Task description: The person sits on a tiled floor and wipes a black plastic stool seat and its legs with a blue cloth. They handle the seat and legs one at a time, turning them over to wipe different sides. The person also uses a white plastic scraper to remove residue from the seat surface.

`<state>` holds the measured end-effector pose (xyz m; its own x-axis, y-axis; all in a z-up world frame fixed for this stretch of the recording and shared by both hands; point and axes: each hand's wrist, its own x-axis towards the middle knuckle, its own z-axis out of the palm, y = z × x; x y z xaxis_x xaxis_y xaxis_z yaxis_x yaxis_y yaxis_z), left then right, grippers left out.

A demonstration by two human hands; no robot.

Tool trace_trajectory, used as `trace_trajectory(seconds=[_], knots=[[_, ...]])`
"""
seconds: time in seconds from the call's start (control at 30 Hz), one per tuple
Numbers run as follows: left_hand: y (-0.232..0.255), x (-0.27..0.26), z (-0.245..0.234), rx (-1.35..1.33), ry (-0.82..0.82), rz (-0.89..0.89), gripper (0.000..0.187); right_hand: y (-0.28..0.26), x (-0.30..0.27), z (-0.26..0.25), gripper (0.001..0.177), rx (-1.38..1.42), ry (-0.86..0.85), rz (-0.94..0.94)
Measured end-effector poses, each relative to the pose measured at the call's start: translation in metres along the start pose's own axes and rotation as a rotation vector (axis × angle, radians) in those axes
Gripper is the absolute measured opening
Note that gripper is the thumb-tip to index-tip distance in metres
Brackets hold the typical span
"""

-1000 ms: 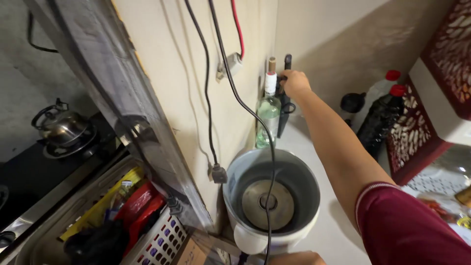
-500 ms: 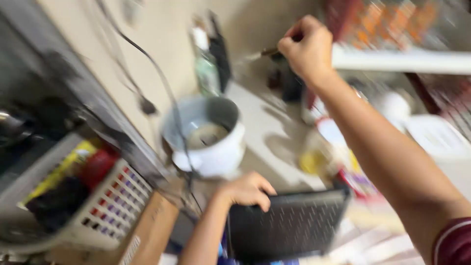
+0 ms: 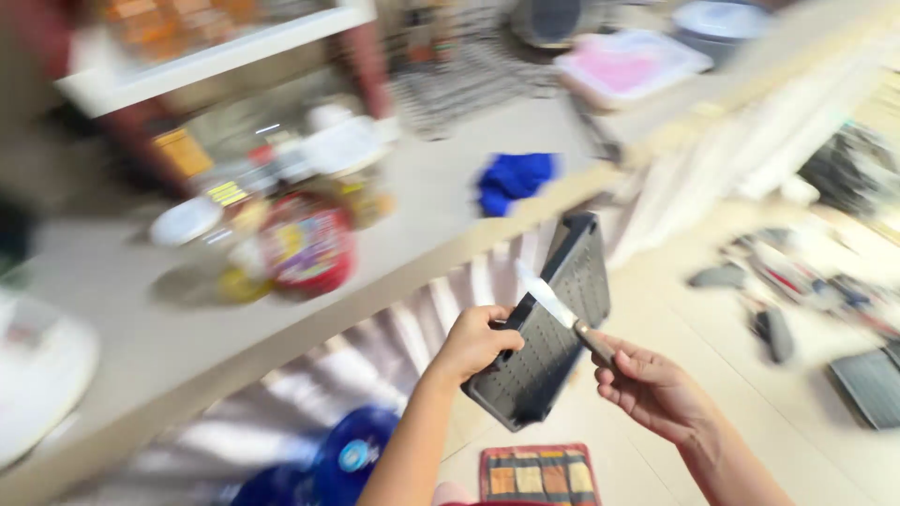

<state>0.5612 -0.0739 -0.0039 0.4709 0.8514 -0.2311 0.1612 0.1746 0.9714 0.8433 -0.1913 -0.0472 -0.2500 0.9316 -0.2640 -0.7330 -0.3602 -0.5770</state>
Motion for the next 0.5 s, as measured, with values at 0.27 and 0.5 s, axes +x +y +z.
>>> trace_trajectory(seconds=[0.27,0.5], knots=[[0.008,0.087,0.188,-0.02,-0.32,0.048,0.042,-0.021,-0.107,-0.043,0.051,-0.821,0.563,-0.581],[0.03,0.133,0.304,0.044,-0.478,-0.147,0.044,-0.058,-0.127,-0.041,0.064,-1.669,1.171,-0.312]])
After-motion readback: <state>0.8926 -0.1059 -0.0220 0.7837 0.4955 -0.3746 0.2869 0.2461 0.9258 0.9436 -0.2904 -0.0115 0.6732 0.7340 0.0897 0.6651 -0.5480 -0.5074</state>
